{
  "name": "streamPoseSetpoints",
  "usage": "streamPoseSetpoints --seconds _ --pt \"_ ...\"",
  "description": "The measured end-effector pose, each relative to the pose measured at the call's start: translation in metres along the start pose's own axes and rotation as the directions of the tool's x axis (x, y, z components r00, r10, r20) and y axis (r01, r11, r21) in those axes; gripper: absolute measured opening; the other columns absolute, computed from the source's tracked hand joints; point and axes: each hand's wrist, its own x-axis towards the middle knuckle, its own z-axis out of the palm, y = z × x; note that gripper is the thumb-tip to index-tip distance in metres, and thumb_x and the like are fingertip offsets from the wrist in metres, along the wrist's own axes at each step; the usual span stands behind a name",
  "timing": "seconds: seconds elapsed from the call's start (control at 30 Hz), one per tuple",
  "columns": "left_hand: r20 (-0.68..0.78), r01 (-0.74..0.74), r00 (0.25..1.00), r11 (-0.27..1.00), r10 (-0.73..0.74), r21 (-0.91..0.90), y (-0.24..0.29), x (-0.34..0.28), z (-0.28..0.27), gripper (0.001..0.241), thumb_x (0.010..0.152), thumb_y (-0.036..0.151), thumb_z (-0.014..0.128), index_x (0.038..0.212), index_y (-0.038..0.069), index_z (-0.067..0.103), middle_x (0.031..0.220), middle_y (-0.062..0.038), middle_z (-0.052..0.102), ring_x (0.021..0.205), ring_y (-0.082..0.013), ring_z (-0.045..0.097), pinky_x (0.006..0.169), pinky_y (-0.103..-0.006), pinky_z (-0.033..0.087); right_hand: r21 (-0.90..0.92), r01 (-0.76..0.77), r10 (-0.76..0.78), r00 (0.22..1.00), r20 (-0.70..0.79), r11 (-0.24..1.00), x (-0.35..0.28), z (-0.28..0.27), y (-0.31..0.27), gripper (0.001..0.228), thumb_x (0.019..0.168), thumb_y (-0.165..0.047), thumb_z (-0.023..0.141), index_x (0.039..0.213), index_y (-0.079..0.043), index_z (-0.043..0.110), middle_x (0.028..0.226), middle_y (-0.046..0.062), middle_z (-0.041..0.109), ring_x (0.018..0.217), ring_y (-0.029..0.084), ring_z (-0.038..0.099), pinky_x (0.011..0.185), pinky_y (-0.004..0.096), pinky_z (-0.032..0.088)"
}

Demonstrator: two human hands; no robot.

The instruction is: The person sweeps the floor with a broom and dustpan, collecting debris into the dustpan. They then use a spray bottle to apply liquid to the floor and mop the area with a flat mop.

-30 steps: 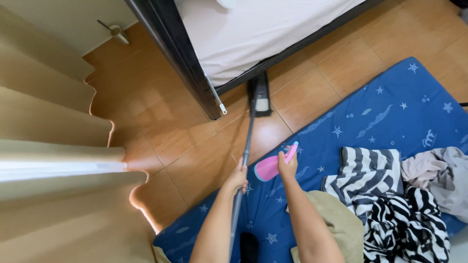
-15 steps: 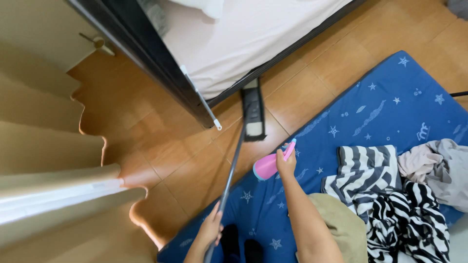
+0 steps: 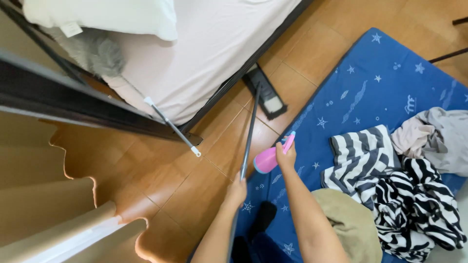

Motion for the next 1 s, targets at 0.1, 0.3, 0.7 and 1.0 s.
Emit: streamPoseSetpoints --seconds 0.1,0.3,0.7,1.0 --pt "0.013 -0.053 0.999 0.998 0.053 0.018 0.033 0.073 0.035 0.049 0.103 0.031 0.042 0.152 0.032 0.039 0.084 -0.021 0.073 0.046 -0.0307 0.065 0.046 -0.0433 0.057 -0.008 -0.018 0.018 1.000 -0.014 1.000 0.026 -0.003 -0.008 0.049 0.087 -0.029 0.067 0.129 -0.007 0.059 0.092 0.011 0.069 0.085 0.025 0.069 0.081 0.037 0.054" --pt "-0.063 -0.281 0.956 0.958 0.285 0.063 -0.014 0.189 0.039 0.049 0.103 0.034 0.048 0.152 0.026 0.043 0.123 -0.026 0.067 0.111 -0.0432 0.067 0.095 -0.0510 0.053 -0.009 0.032 -0.033 0.999 -0.032 0.999 0.088 0.009 -0.003 0.048 0.085 -0.026 0.067 0.129 -0.005 0.060 0.089 0.011 0.067 0.083 0.024 0.068 0.079 0.036 0.054" --pt "0.146 0.167 0.971 0.974 -0.189 0.154 0.088 0.067 -0.019 0.063 0.105 0.039 0.036 0.163 0.045 0.012 0.092 -0.028 0.073 0.065 -0.0386 0.068 0.064 -0.0509 0.058 0.011 -0.152 0.152 0.988 -0.003 0.988 0.155 0.031 0.005 0.032 0.085 -0.024 0.066 0.110 -0.005 0.071 0.090 0.012 0.072 0.084 0.025 0.071 0.081 0.035 0.054" --pt "0.171 -0.054 0.985 0.991 0.032 0.125 0.163 0.212 0.008 0.060 0.103 0.031 0.037 0.159 0.037 0.017 0.119 -0.029 0.066 0.095 -0.0485 0.070 0.083 -0.0537 0.058 0.058 -0.179 0.183 0.980 -0.079 0.982 0.208 0.049 0.003 0.035 0.084 -0.025 0.066 0.113 -0.006 0.072 0.099 0.012 0.074 0.094 0.024 0.071 0.086 0.036 0.054"
